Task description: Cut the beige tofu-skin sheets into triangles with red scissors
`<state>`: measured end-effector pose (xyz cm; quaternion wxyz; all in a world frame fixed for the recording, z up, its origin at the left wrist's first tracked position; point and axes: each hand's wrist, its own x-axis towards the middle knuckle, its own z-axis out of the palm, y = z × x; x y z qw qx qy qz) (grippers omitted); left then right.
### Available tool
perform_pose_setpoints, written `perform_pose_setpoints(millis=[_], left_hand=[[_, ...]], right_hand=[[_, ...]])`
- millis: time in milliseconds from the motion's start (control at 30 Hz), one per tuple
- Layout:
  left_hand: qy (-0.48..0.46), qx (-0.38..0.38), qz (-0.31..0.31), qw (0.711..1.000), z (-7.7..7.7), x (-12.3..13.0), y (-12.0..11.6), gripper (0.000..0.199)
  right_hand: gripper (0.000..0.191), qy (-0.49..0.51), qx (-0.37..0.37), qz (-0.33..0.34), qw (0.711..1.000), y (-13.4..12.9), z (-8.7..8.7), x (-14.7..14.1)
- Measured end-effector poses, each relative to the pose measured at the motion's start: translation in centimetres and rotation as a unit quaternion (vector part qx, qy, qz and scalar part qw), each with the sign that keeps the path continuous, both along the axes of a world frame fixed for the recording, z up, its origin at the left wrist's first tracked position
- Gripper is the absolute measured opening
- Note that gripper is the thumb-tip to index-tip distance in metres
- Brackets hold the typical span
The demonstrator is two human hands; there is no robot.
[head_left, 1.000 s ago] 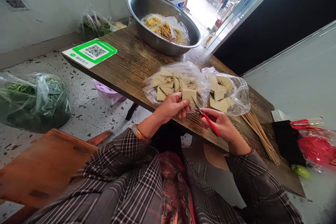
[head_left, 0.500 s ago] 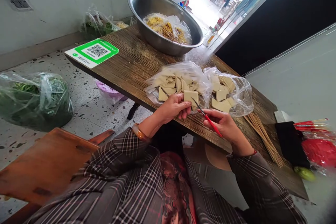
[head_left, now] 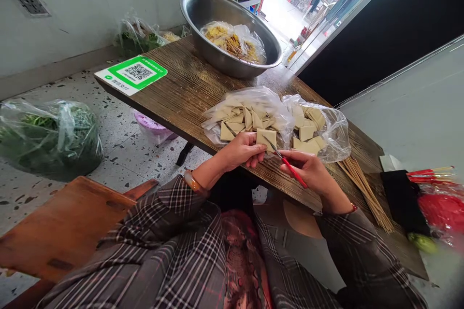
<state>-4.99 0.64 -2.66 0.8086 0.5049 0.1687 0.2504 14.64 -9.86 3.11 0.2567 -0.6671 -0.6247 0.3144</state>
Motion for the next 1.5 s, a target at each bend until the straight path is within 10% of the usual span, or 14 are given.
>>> perform_pose_setpoints(millis=[1133,1500], left_hand=[[-0.054,-0.04,0.01,0.998,-0.6,0.2,0.0,0.029],[-0.05,-0.077,0.149,0.984,-0.4,0.7,-0.5,0.017]], right_hand=[[0.037,-0.004,0.026,0.003,1.0,1.7,-0.6,-1.0],[0.064,0.174,0.071,-0.218,0.958,0.2,-2.2,0.5]])
